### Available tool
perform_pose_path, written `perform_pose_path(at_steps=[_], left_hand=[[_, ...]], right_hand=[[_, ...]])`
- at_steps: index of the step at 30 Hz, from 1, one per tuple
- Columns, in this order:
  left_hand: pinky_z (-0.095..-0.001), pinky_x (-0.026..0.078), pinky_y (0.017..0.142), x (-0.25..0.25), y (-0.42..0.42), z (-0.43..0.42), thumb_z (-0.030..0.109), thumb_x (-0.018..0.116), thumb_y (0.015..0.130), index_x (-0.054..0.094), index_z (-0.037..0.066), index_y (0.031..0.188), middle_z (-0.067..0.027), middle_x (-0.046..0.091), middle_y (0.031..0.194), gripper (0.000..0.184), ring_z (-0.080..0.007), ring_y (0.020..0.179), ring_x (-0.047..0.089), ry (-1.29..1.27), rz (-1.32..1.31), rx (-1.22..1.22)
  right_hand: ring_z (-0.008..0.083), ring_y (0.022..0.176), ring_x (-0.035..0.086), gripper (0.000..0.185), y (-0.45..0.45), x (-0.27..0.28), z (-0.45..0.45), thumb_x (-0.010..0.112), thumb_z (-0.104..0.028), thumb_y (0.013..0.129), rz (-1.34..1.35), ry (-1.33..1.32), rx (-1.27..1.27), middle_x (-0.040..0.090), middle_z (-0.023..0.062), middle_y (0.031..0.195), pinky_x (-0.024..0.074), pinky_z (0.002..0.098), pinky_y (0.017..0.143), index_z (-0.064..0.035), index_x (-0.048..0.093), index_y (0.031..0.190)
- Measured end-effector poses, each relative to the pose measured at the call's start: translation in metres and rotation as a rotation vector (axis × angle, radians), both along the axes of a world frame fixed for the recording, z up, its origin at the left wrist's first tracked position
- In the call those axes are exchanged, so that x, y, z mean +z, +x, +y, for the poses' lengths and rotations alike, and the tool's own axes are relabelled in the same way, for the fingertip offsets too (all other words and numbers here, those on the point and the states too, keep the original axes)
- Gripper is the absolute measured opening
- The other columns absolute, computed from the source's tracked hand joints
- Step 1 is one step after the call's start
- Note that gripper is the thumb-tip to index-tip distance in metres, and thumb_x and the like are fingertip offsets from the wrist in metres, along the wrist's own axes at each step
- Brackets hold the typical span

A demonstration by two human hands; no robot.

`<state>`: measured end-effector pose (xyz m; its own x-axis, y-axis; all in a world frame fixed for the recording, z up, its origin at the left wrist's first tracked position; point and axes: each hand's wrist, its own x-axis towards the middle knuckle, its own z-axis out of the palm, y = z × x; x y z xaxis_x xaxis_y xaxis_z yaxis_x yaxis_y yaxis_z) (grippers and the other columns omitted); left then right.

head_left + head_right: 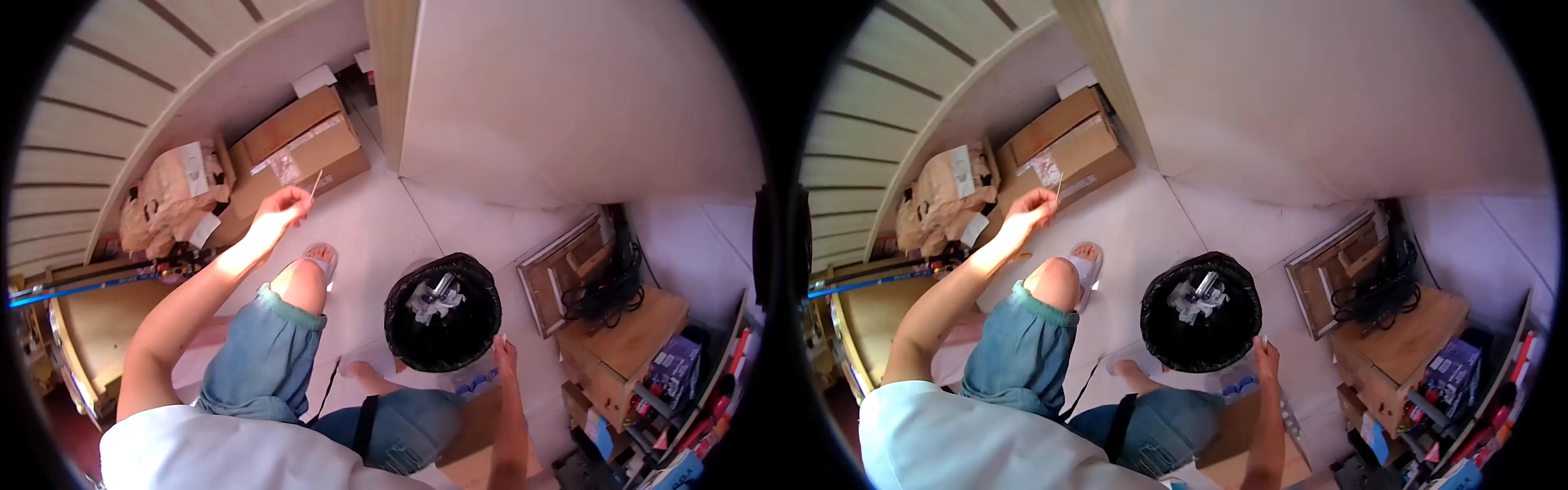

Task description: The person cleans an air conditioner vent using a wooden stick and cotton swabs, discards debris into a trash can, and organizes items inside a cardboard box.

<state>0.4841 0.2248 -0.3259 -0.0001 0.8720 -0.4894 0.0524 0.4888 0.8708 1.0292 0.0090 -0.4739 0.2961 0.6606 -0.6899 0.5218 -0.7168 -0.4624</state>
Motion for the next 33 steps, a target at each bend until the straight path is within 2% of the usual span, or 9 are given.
perform_pose_path(at_steps=[2, 7, 9, 13, 15, 17, 22, 25, 33], left_hand=[[-0.0189, 0.038, 0.063, -0.027, 0.015, 0.03, 0.02, 0.063, 0.086, 0.06, 0.008, 0.093, 0.0042, 0.056, 0.079, 0.014, -0.0044, 0.069, 0.049, -0.004, -0.014, 0.038], [-0.0181, 0.039, 0.063, -0.087, 0.025, 0.082, 0.019, 0.061, 0.088, 0.061, 0.008, 0.095, 0.005, 0.056, 0.078, 0.012, -0.0022, 0.069, 0.049, 0.142, -0.095, -0.001], [-0.0181, 0.039, 0.063, -0.102, 0.028, 0.097, 0.019, 0.061, 0.088, 0.06, 0.008, 0.095, 0.005, 0.056, 0.079, 0.012, -0.002, 0.07, 0.049, 0.212, -0.11, 0.04], [-0.0199, 0.041, 0.067, -0.144, 0.032, 0.118, 0.018, 0.06, 0.088, 0.06, 0.008, 0.096, 0.0044, 0.056, 0.08, 0.012, -0.0039, 0.072, 0.049, 0.342, -0.116, 0.076], [-0.0213, 0.043, 0.068, -0.161, 0.039, 0.121, 0.015, 0.058, 0.088, 0.061, 0.006, 0.1, 0.0038, 0.056, 0.08, 0.015, -0.0051, 0.071, 0.049, 0.389, -0.073, 0.042], [-0.0207, 0.043, 0.066, -0.187, 0.044, 0.126, 0.013, 0.057, 0.089, 0.063, 0.005, 0.103, 0.0035, 0.057, 0.079, 0.018, -0.005, 0.07, 0.049, 0.436, -0.158, 0.01], [-0.0214, 0.041, 0.061, -0.227, 0.052, 0.119, 0.004, 0.052, 0.086, 0.062, 0.002, 0.103, 0.0027, 0.052, 0.076, 0.019, -0.0055, 0.067, 0.047, 0.487, -0.18, 0.062], [-0.0228, 0.04, 0.055, -0.228, 0.057, 0.115, -0.003, 0.053, 0.079, 0.062, 0.001, 0.093, -0.0019, 0.052, 0.073, 0.017, -0.0086, 0.06, 0.048, 0.693, 0.002, 0.09], [-0.0241, 0.042, 0.054, -0.25, 0.077, 0.11, -0.004, 0.056, 0.079, 0.056, 0.001, 0.084, -0.0042, 0.052, 0.074, 0.007, -0.0106, 0.06, 0.051, 0.579, -0.343, 0.226]], right_hand=[[0.009, 0.065, 0.048, 0.029, -0.039, 0.015, 0.026, 0.07, -0.03, 0.08, 0.022, 0.347, 0.068, 0.053, -0.0006, 0.066, 0.0416, 0.0272, 0.06, -0.0016, 0.063, 0.078], [0.0074, 0.06, 0.042, 0.029, -0.037, 0.0, 0.083, 0.079, -0.019, 0.072, 0.065, 0.478, -0.178, 0.051, -0.0035, 0.065, 0.0394, 0.0258, 0.056, 0.0014, 0.06, 0.08], [0.0081, 0.065, 0.046, 0.036, -0.025, -0.006, 0.11, 0.08, -0.026, 0.071, -0.099, 0.491, -0.23, 0.053, -0.0022, 0.073, 0.041, 0.0255, 0.059, -0.0006, 0.057, 0.081], [0.0069, 0.062, 0.042, 0.03, -0.004, -0.003, 0.154, 0.074, -0.027, 0.078, -0.314, 0.469, -0.079, 0.049, -0.0056, 0.066, 0.0373, 0.0265, 0.055, -0.0043, 0.055, 0.072], [0.0101, 0.058, 0.037, 0.042, 0.013, -0.019, 0.164, 0.072, -0.032, 0.078, -0.224, 0.623, -0.028, 0.043, 0.0037, 0.055, 0.0376, 0.0312, 0.054, 0.0028, 0.051, 0.068], [0.0148, 0.058, 0.038, 0.035, -0.012, 0.02, 0.179, 0.065, -0.031, 0.084, -0.493, 0.452, 0.213, 0.047, 0.0077, 0.06, 0.0396, 0.0335, 0.056, 0.0027, 0.056, 0.081], [0.0226, 0.058, 0.046, 0.033, -0.035, 0.054, 0.181, 0.055, -0.035, 0.091, -0.687, 0.562, 0.196, 0.055, 0.0149, 0.067, 0.0404, 0.0346, 0.057, -0.004, 0.061, 0.1], [0.0166, 0.057, 0.044, 0.033, -0.058, 0.089, 0.193, 0.051, -0.035, 0.094, -0.876, 0.504, 0.205, 0.052, 0.0076, 0.062, 0.0377, 0.0334, 0.054, -0.0042, 0.064, 0.098], [0.0076, 0.06, 0.04, 0.032, -0.106, 0.109, 0.2, 0.051, -0.03, 0.095, -0.907, 0.46, 0.213, 0.048, -0.0008, 0.063, 0.0324, 0.0274, 0.052, -0.0015, 0.066, 0.093]])
